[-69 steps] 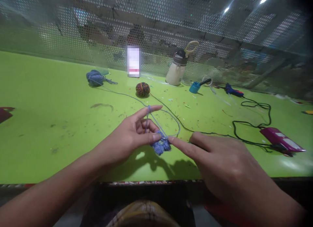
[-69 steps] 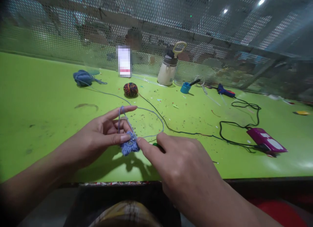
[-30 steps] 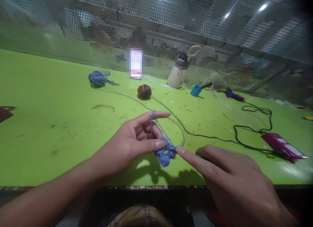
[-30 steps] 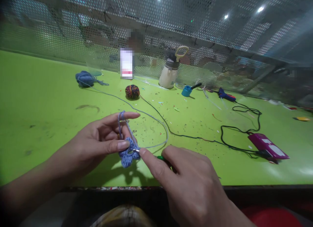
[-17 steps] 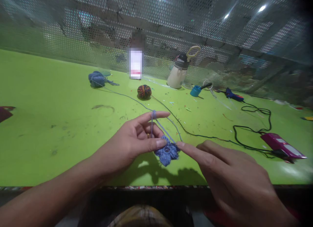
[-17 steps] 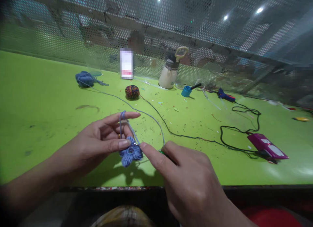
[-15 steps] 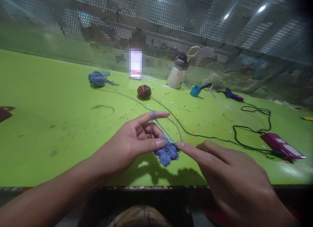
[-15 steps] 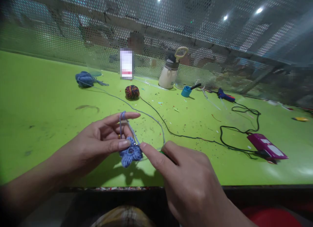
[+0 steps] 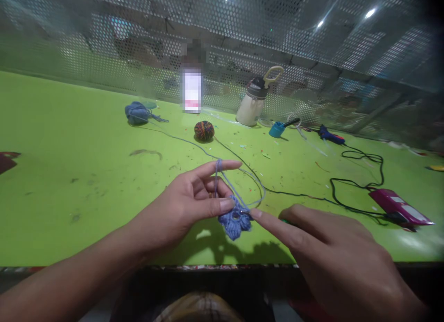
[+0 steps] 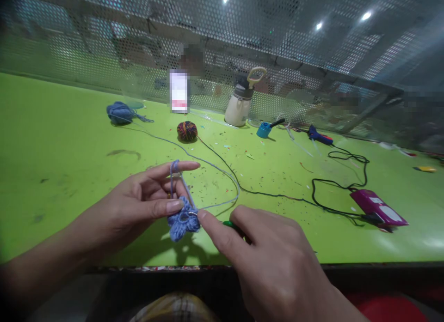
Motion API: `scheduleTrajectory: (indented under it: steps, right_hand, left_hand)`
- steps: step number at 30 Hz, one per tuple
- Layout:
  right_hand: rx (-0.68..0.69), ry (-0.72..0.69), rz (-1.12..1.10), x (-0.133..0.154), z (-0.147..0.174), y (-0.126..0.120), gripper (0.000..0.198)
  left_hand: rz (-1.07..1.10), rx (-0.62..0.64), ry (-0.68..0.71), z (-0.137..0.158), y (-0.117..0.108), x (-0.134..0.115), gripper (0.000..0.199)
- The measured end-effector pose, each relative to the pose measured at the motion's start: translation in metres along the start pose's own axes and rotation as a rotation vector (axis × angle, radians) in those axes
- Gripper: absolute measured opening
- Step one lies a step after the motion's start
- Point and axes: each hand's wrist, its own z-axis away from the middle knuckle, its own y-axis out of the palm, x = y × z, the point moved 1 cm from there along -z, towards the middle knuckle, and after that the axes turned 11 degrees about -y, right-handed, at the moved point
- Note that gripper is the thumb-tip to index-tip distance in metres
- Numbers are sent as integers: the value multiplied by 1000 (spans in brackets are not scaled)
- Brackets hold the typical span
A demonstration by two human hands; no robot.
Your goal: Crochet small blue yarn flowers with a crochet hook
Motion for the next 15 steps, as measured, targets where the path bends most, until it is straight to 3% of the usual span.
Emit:
scheduleTrajectory:
  steps: [15]
  right_hand:
    - [-11, -78, 185, 8, -2, -6, 39]
  left_hand:
    - [-7, 15, 22, -1, 0, 2, 56]
